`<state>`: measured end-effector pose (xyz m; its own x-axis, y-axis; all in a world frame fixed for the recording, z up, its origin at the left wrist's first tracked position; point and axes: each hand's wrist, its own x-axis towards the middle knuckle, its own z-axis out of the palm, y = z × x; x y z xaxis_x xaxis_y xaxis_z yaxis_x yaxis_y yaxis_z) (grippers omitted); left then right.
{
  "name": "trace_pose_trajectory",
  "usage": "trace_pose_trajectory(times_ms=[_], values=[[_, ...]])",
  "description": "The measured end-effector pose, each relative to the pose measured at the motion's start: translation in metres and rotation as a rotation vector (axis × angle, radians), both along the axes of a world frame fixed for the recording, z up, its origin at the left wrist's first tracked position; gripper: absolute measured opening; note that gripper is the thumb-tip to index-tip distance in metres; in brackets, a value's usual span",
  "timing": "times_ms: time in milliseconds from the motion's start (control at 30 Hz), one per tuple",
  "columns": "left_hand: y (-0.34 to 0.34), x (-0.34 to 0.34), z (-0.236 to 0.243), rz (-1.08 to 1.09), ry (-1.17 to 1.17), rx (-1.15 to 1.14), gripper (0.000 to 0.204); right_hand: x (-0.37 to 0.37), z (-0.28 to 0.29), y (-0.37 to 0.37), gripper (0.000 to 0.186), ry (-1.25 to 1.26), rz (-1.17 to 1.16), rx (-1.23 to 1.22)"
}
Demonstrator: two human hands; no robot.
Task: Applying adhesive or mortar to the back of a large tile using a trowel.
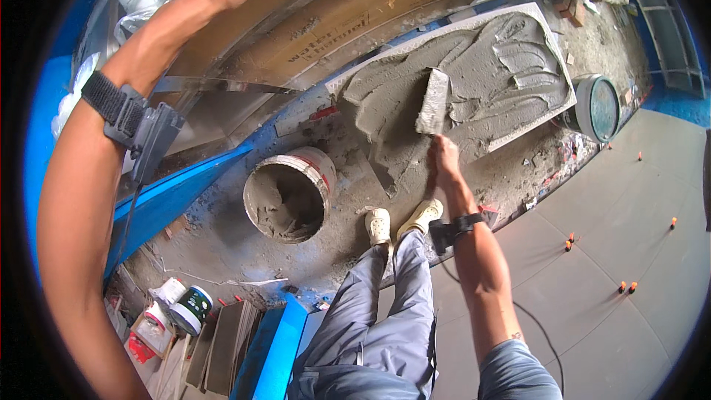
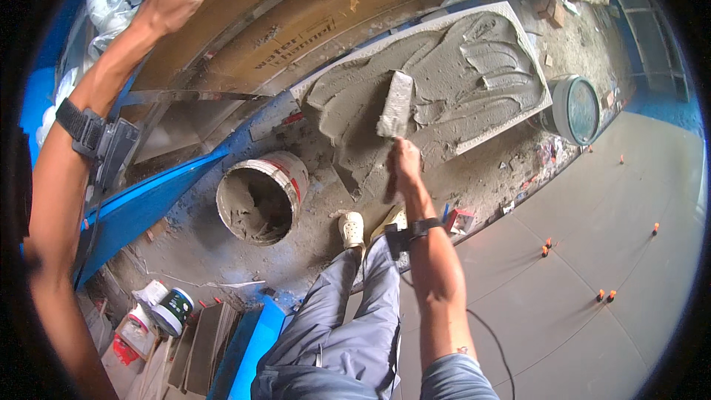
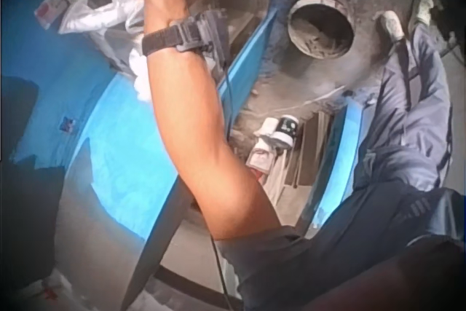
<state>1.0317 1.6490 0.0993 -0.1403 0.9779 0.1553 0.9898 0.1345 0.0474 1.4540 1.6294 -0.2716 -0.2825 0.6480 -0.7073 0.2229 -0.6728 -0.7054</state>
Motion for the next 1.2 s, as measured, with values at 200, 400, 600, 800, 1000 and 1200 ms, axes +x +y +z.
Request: trace_pose_trajectory(times_ms=[200,400,600,800,1000,1200], values=[[-0.004,-0.002,0.002,-0.001,-0.008,-0.01,0.081,-0.092,0.026,-0.057,0.026,0.109,0.135,-0.155],[0.001,-0.006,-0.003,-0.032,-0.022,0.014,0.081,-0.107,0.017,-0.089,0.037,-0.206,0.395,0.169],[-0.001,-0.012,-0.008,-0.012,-0.006,0.016,0.083,-0.138,0.021,-0.117,0.043,-0.565,0.721,0.463],[0.004,-0.009,-0.004,-0.014,-0.022,0.048,0.086,-0.14,0.015,-0.1,0.043,-0.347,0.973,0.391],[-0.001,-0.007,0.0,0.067,-0.047,-0.063,0.081,-0.112,0.107,-0.042,0.043,-0.161,0.677,0.209],[-0.002,-0.01,-0.013,0.028,0.071,0.138,0.066,-0.141,0.049,0.014,0.049,-0.321,0.764,0.176]])
